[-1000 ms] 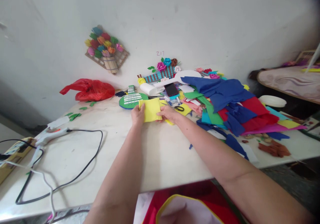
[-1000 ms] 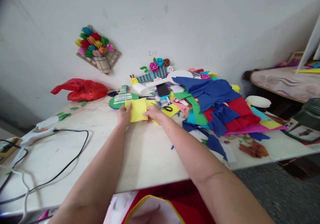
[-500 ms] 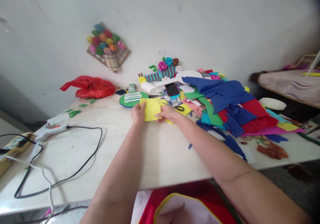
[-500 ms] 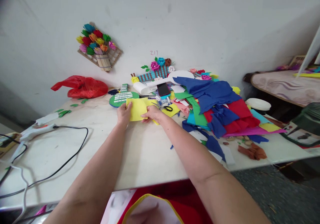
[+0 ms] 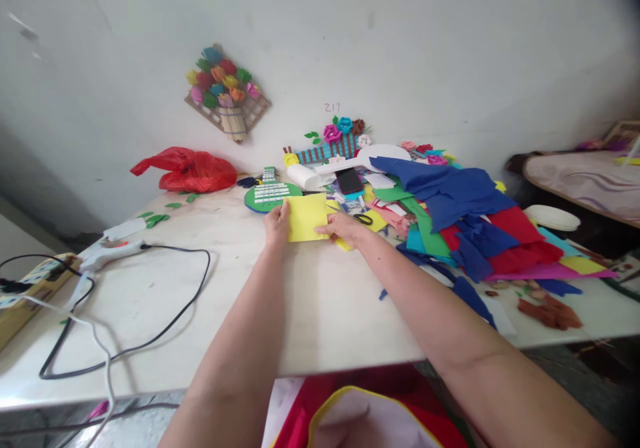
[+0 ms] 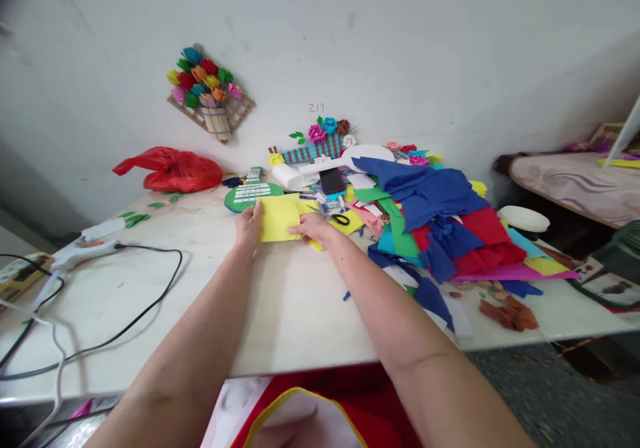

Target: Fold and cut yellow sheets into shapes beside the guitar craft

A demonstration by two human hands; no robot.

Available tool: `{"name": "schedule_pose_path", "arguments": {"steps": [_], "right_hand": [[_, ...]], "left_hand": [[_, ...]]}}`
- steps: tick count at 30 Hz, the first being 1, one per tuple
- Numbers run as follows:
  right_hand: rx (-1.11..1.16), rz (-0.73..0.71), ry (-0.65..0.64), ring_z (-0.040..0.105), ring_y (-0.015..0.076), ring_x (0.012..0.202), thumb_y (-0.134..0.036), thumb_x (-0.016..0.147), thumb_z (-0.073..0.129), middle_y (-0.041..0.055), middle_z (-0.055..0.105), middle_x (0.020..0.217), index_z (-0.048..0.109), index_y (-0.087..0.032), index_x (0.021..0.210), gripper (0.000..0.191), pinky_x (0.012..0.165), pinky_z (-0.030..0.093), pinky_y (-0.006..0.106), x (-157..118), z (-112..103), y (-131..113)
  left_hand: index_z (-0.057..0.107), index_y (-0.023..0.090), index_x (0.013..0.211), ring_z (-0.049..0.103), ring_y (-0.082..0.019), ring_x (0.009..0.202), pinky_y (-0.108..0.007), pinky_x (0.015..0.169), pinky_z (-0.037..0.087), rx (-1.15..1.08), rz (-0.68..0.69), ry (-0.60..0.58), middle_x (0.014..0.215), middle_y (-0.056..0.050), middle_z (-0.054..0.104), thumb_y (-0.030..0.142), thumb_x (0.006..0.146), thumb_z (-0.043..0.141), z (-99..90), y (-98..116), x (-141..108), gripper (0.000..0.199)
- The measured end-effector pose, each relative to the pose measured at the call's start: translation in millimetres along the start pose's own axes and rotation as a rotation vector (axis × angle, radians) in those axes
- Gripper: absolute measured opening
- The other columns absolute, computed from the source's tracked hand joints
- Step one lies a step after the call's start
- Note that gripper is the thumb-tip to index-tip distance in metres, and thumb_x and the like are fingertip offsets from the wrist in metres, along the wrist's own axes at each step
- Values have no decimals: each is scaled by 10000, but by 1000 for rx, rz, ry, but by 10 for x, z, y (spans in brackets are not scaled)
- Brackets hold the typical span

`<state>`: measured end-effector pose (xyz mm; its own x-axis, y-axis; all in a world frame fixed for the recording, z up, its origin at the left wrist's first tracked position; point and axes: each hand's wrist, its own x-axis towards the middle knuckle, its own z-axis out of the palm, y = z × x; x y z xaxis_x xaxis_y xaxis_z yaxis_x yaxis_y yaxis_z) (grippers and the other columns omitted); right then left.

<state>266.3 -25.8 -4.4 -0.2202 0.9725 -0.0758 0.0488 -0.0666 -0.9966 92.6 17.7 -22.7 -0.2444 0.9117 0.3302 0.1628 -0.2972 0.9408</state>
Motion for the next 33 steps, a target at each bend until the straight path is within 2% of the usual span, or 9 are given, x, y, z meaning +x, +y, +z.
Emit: {"name": "schedule_pose_path", "arguments": {"steps": [3,6,12,14,20,24,28,30,33], "right_hand": [[21,9,-19,493,55,411,-194,564,769,-27,579,505,563,-118,594,222,334,347,144,-10,5,-17],[32,34,-69,547,86,451,-208,580,761,-3,606,534,582,-120,632,206,331,337,149,-23,13,-37],[94,18,-58,490,72,400,-291,663,704,-14,594,509,581,-132,671,201,373,371,176,-26,17,-16],[163,-6,-50,516,82,437,-325,706,664,4,620,551,594,-132,715,206,424,411,193,-22,28,-8],[221,-92,128,557,98,493,-275,757,605,2,620,581,565,-143,682,157,554,480,232,24,52,10],[221,-89,137,577,111,514,-287,744,614,5,626,583,564,-146,668,168,552,484,233,17,54,0],[252,-79,87,596,126,527,-297,710,642,9,639,598,572,-146,668,171,549,486,247,2,38,-2],[255,-76,68,596,130,523,-303,685,662,2,632,584,563,-148,650,187,562,488,260,11,19,13],[260,-79,57,597,132,530,-305,645,688,-1,630,578,551,-149,627,208,580,491,270,33,-8,42]], "left_hand": [[470,176,603,380,-91,478,-211,452,285,-127,-36,-37,529,28,450,514,732,512,14,2,-9,365],[513,168,679,426,-91,511,-202,479,328,-179,-34,-20,588,22,504,509,707,550,21,10,-14,344],[537,167,711,449,-94,528,-203,487,341,-185,7,-24,588,25,508,525,707,555,32,22,-11,359],[536,165,705,457,-97,530,-204,485,345,-182,-3,-39,576,25,503,521,709,560,38,36,-22,356],[528,164,684,488,-102,536,-204,481,370,-209,-32,-75,565,22,511,519,710,568,63,86,-77,359],[553,163,732,543,-124,559,-227,510,428,-325,-101,-82,613,3,574,541,680,593,58,131,-112,383],[604,141,843,627,-209,716,-319,643,499,-545,-251,-245,788,-86,660,586,656,597,19,186,-164,482],[610,135,838,632,-214,708,-327,653,502,-579,-249,-329,780,-91,664,545,615,660,-3,185,-181,470],[603,137,784,614,-170,620,-279,595,490,-537,-202,-354,692,-53,648,482,567,723,-22,144,-178,425]]}}
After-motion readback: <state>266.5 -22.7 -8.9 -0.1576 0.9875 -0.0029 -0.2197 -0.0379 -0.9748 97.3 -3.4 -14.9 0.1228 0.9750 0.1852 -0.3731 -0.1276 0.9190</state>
